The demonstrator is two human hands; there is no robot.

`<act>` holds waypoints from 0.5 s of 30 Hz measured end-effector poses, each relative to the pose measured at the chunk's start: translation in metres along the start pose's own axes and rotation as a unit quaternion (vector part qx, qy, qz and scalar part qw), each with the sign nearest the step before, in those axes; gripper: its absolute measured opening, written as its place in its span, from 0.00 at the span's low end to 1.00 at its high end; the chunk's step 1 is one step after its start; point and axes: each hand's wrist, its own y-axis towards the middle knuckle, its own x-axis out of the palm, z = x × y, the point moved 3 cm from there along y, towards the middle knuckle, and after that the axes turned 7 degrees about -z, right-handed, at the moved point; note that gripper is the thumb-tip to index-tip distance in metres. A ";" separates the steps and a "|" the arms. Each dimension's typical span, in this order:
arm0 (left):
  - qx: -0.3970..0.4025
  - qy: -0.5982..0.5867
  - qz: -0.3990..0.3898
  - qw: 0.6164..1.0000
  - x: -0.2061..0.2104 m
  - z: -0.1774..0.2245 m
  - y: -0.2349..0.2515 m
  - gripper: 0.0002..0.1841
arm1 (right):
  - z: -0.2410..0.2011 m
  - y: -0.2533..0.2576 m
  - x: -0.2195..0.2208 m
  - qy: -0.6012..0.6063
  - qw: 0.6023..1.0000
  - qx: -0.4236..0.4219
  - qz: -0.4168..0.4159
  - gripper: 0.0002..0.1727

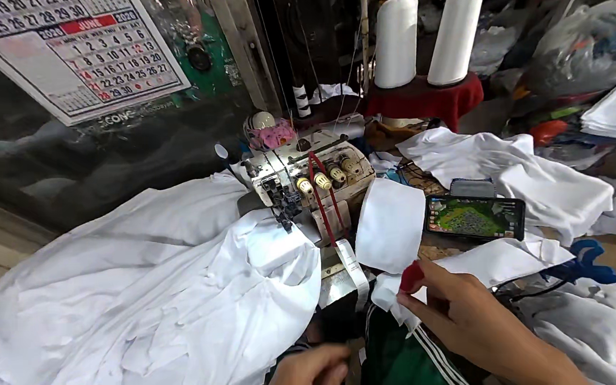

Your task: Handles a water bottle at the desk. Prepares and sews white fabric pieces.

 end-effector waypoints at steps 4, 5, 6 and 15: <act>0.149 -0.036 0.041 0.987 0.001 0.055 0.089 0.22 | -0.007 -0.013 -0.008 0.078 0.996 -0.042 0.017 0.14; 0.180 -0.028 0.053 0.982 0.005 0.062 0.105 0.16 | -0.009 -0.021 -0.011 0.099 0.992 -0.046 0.056 0.16; 0.207 -0.024 0.073 0.975 0.005 0.071 0.115 0.12 | -0.013 -0.031 -0.014 0.145 0.982 -0.055 0.109 0.17; 0.360 -0.203 0.087 0.907 -0.011 0.146 0.114 0.10 | 0.031 -0.057 -0.086 0.681 0.646 0.107 0.327 0.32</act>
